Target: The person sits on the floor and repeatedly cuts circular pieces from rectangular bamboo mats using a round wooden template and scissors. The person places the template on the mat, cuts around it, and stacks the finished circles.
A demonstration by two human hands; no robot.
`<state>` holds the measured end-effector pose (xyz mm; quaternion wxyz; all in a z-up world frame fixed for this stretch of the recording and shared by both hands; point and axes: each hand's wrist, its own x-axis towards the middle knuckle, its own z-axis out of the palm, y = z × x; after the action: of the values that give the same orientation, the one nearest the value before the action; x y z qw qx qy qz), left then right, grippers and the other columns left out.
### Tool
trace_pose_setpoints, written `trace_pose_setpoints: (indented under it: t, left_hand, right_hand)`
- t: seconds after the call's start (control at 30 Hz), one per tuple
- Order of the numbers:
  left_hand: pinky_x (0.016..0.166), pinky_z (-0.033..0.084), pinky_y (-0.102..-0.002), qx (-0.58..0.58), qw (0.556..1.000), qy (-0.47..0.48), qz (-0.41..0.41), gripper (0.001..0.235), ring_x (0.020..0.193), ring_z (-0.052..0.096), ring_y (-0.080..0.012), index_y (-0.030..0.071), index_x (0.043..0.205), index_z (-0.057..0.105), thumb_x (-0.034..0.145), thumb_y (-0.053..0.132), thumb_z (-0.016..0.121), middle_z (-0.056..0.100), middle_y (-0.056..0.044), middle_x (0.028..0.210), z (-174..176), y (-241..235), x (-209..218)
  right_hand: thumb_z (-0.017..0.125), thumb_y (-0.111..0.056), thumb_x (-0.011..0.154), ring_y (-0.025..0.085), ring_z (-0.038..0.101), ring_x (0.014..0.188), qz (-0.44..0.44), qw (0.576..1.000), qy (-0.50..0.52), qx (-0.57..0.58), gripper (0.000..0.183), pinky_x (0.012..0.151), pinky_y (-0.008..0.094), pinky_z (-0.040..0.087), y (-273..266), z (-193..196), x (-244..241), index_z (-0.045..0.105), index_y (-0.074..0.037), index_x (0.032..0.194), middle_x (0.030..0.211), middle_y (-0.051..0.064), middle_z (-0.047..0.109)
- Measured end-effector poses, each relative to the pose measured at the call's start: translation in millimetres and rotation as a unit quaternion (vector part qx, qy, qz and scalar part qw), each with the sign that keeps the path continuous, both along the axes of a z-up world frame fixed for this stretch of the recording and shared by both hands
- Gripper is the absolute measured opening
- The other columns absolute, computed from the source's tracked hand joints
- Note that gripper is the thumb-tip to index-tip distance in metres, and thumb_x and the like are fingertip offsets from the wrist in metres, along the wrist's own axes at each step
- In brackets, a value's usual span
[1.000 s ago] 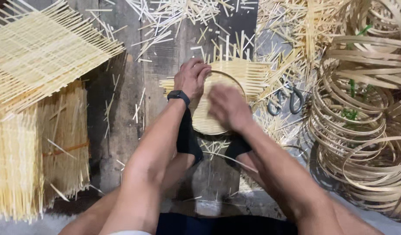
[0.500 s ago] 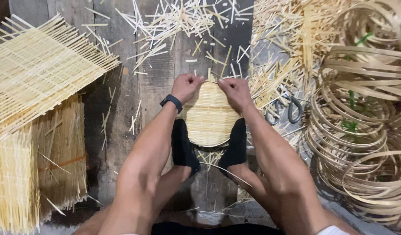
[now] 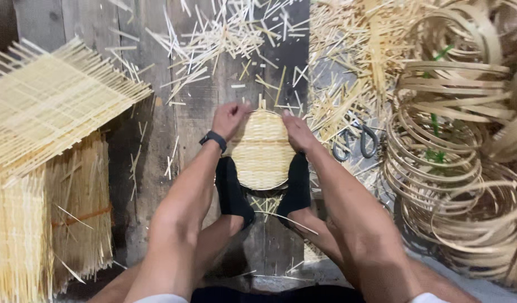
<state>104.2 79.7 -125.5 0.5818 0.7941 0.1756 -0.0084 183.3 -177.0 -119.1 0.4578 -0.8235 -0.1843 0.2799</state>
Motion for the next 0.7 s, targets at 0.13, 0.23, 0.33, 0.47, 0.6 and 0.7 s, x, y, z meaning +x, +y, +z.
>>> trace_pose_setpoints:
  t: [0.13, 0.23, 0.33, 0.47, 0.6, 0.7]
  left_hand:
    - [0.07, 0.058, -0.032, -0.001, 0.997, 0.048, -0.068, 0.06, 0.08, 0.071, -0.0156, 0.003, 0.102, 0.077, 0.067, 0.048, 0.096, 0.078, -0.01, 0.092, 62, -5, -23]
    - [0.074, 0.058, -0.034, 0.136, 0.986, -0.073, -0.065, 0.054, 0.084, 0.07, -0.021, 0.007, 0.101, 0.076, 0.067, 0.043, 0.099, 0.076, -0.01, 0.092, 115, -13, -37]
    - [0.07, 0.055, -0.036, 0.275, 0.936, -0.199, -0.088, 0.042, 0.084, 0.064, -0.0254, 0.01, 0.099, 0.069, 0.074, 0.03, 0.096, 0.068, -0.009, 0.091, 148, -34, -58]
    - [0.075, 0.054, -0.044, 0.304, 0.899, -0.199, -0.244, 0.04, 0.093, 0.062, -0.0315, 0.008, 0.103, 0.06, 0.067, 0.007, 0.077, 0.062, -0.011, 0.107, 145, -63, -112]
    - [0.094, 0.052, -0.046, 0.368, 0.886, -0.103, -0.262, 0.026, 0.113, 0.06, -0.0329, 0.01, 0.111, 0.057, 0.089, 0.007, 0.07, 0.057, -0.01, 0.119, 107, -67, -165]
    - [0.095, 0.051, -0.048, 0.385, 0.903, -0.053, -0.185, 0.029, 0.115, 0.059, -0.0366, 0.014, 0.113, 0.06, 0.086, 0.008, 0.066, 0.059, -0.01, 0.119, 91, -55, -162]
  right_hand:
    - [0.036, -0.034, 0.114, 0.043, 0.064, 0.103, 0.092, 0.949, -0.159, -0.255, 0.047, 0.097, 0.052, 0.048, -47, 98, 36, 0.065, 0.003, 0.111, 0.106, 0.027, 0.068]
    - [0.044, -0.047, 0.107, 0.039, 0.067, 0.097, 0.118, 0.894, -0.162, -0.4, 0.051, 0.089, 0.054, 0.052, -131, 192, 50, 0.07, -0.003, 0.11, 0.112, 0.022, 0.068]
    - [0.045, -0.043, 0.106, 0.032, 0.074, 0.096, 0.182, 0.824, -0.157, -0.513, 0.045, 0.1, 0.053, 0.052, -194, 231, 28, 0.073, -0.008, 0.112, 0.106, 0.019, 0.076]
    - [0.061, -0.04, 0.096, 0.033, 0.078, 0.093, 0.05, 0.914, 0.09, -0.393, 0.041, 0.088, 0.046, 0.065, -222, 156, -1, 0.07, -0.006, 0.117, 0.105, 0.017, 0.077]
    - [0.075, -0.037, 0.09, 0.038, 0.068, 0.113, -0.089, 0.939, -0.026, -0.331, 0.061, 0.1, 0.048, 0.054, -224, 19, -25, 0.059, 0.004, 0.132, 0.123, 0.028, 0.068]
    - [0.093, -0.043, 0.067, 0.057, 0.054, 0.121, -0.098, 0.853, -0.3, -0.416, 0.095, 0.09, 0.064, 0.047, -224, -37, -20, 0.045, 0.01, 0.13, 0.128, 0.039, 0.059]
